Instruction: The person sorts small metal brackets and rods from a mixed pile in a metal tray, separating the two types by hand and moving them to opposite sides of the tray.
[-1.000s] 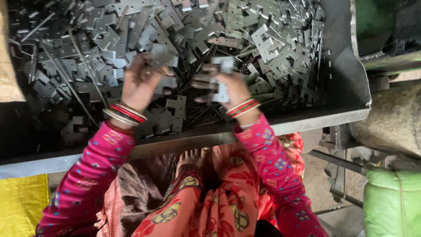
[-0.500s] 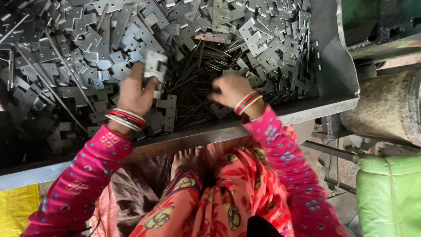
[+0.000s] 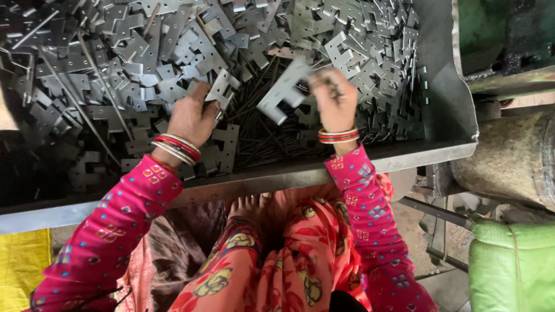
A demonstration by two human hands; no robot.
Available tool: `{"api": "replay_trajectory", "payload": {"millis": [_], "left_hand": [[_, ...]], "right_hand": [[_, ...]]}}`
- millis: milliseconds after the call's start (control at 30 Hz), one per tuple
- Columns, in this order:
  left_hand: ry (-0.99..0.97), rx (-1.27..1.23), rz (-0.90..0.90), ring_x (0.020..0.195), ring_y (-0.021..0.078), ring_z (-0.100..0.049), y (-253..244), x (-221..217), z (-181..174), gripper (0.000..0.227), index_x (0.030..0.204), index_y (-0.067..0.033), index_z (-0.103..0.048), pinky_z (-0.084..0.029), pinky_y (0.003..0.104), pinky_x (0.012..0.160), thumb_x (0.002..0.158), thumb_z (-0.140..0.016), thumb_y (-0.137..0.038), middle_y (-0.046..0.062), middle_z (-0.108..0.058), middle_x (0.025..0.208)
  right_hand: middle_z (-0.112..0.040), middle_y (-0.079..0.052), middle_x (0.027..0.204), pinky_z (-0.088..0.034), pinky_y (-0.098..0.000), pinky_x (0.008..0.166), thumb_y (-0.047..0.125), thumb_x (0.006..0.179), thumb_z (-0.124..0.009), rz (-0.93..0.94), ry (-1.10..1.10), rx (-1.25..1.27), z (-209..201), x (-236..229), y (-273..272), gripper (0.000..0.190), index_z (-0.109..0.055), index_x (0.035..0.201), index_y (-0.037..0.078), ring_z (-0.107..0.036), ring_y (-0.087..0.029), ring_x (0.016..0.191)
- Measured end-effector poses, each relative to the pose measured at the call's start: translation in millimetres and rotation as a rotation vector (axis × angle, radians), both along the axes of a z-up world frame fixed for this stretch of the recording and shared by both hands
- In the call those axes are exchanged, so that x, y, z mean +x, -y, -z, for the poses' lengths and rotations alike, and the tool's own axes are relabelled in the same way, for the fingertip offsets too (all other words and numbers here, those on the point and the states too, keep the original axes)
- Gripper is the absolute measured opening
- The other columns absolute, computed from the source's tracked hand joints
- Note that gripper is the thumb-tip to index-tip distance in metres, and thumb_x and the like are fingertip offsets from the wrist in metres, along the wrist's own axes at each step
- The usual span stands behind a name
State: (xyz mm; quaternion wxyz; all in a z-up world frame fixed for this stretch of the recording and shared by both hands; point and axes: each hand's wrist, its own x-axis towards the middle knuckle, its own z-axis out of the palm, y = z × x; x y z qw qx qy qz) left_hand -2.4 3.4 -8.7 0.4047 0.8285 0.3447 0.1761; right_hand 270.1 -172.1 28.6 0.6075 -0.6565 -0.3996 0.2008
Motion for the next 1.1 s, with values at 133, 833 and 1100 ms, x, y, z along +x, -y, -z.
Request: {"api": "replay_trajectory", "payload": {"millis": [133,833,1100], "left_hand": [[-0.105,0.076,0.029,0.088,0.0519,-0.065,2.2,6.7,3.7,0.034,0.123,-0.0046,-0.058,-0.051,0.059,0.078,0.093,-0.064,-0.017,0.030,-0.069,0.090],[-0.371,1.024,-0.619,0.081,0.0374,-0.065,-152.5,-203.6,-109.2,0.021,0.113,-0.0029,-0.063,-0.053,0.046,0.070,0.093,-0.069,-0.006,0.017,-0.065,0.091],[-0.146,1.057,-0.389,0.089,0.0357,-0.067,-120.2,-155.3,-87.5,0.020,0.117,-0.0022,-0.067,-0.055,0.044,0.077,0.099,-0.069,-0.011,0.016,-0.067,0.098]], "right_hand": [[-0.071,-0.013,0.083,-0.052,-0.0343,0.063,0.018,0.093,-0.075,0.046,0.446,-0.261,7.8,17.4,3.5,0.016,-0.072,0.099,0.003,-0.067,-0.024,0.069],[-0.074,-0.017,0.100,-0.056,-0.0430,0.075,0.016,0.101,-0.070,-0.148,0.826,-0.267,-12.3,-16.0,-15.3,0.014,-0.068,0.111,0.007,-0.072,-0.036,0.089],[-0.073,-0.009,0.084,-0.056,-0.0394,0.062,0.020,0.102,-0.065,-0.033,0.179,-0.296,-11.8,0.0,-20.6,0.023,-0.064,0.119,0.005,-0.071,-0.021,0.069]]}}
